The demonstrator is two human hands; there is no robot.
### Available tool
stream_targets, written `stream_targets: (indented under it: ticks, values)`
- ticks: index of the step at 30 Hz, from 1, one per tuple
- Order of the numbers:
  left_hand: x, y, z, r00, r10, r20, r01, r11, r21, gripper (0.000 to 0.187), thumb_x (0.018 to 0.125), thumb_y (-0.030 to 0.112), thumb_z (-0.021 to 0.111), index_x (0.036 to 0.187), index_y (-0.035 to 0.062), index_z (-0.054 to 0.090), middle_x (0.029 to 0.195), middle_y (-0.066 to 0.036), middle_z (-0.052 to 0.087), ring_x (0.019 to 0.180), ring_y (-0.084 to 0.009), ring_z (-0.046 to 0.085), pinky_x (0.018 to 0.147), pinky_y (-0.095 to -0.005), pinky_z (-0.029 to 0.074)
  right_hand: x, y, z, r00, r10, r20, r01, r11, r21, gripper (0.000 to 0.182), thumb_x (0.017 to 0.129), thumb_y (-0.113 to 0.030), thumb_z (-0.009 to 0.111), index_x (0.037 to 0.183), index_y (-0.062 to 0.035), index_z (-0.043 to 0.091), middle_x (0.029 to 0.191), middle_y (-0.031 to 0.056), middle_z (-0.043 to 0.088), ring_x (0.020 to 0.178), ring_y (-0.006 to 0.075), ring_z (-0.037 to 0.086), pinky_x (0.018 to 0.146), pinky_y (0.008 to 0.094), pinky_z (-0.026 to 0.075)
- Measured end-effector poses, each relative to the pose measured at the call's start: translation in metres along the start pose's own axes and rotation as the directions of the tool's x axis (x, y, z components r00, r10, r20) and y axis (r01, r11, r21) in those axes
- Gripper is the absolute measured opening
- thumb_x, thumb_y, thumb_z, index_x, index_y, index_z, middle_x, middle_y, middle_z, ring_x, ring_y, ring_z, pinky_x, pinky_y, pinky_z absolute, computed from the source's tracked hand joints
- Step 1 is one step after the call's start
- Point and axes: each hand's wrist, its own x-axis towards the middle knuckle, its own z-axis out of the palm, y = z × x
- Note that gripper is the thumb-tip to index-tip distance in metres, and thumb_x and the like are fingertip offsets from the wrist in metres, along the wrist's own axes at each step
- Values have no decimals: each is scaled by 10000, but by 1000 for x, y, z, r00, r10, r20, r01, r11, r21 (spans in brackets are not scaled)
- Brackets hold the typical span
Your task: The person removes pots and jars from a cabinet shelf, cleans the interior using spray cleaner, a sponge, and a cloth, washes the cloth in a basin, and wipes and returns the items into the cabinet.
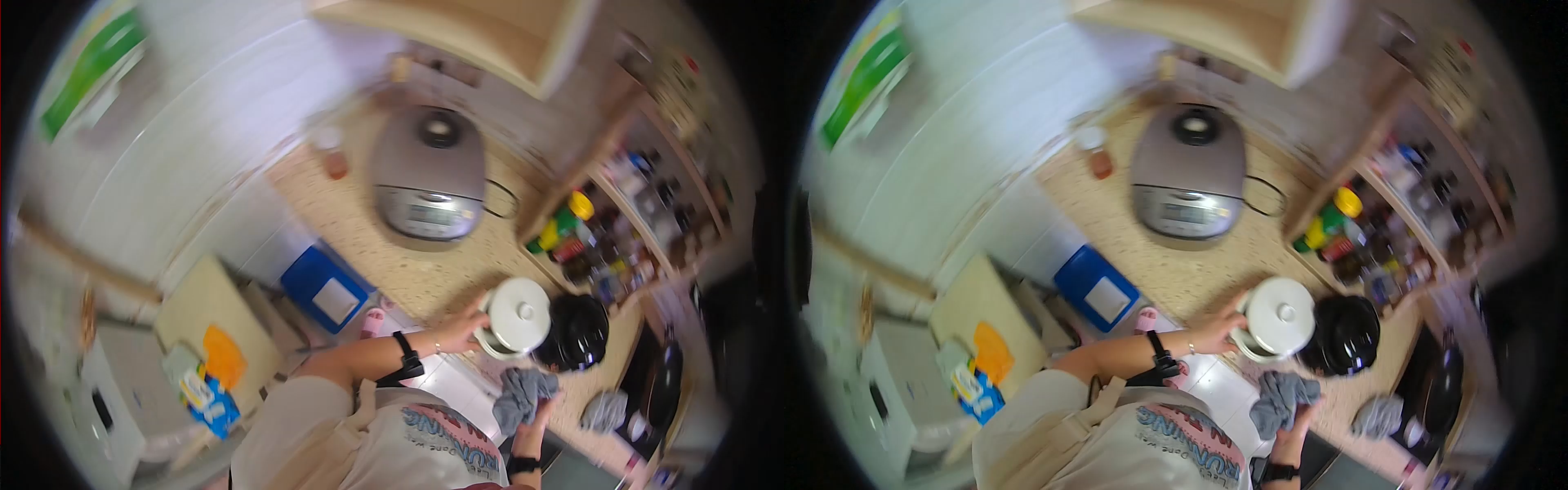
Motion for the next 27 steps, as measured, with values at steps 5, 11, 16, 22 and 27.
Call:
stream_targets:
  ticks: [5, 11, 16, 22, 27]
  values:
    - [-5, -8, 8, 960, 215, -181, -244, 957, -159, 627, 556, 182, 823, 1093, 98, 509, 1415, -294, 177, 1335, -446, 150, 1081, -431, 232, 21, -15, 41, 980, -4, 201, 53, 969, -242, 483, 890, -404, 475, 1228, -59, 481, 1189, 147, 523, 1108, 297, 487, 954, 422, 379]
    - [-13, -6, 11, 951, 191, -243, -188, 982, 33, 655, 552, 234, 797, 1089, 41, 474, 1380, -300, 231, 1267, -467, 262, 1030, -459, 296, 53, -3, 103, 960, 114, 255, 64, 800, -596, 436, 880, -341, 514, 1195, -41, 494, 1135, 135, 540, 1052, 270, 498, 901, 396, 394]
    - [-28, 28, 0, 912, 9, -411, -90, 980, -177, 674, 690, 329, 721, 1180, -8, 404, 1351, -281, 294, 1287, -402, 281, 1015, -422, 320, 69, 5, 127, 909, 230, 348, 107, 678, -727, 399, 871, -288, 547, 1168, -25, 505, 1089, 126, 554, 1005, 248, 508, 857, 375, 406]
    - [-47, 82, -30, 977, -178, 116, 149, 184, -972, 634, 864, 376, 584, 1373, 120, 306, 1319, -52, 418, 1207, -178, 372, 921, -403, 407, 84, 8, 130, 789, 380, 483, 245, 526, -814, 357, 861, -225, 586, 1135, -6, 518, 1035, 114, 571, 950, 221, 519, 803, 350, 421]
    - [-79, 58, -39, 935, -328, -133, 75, 552, -831, 459, 875, 321, 573, 1212, 26, 474, 1092, -32, 570, 958, -122, 514, 779, -296, 451, 71, 27, 163, 765, 262, 588, 454, 428, -781, 368, 868, -212, 572, 1138, 32, 522, 1031, 161, 577, 959, 254, 531, 833, 369, 421]
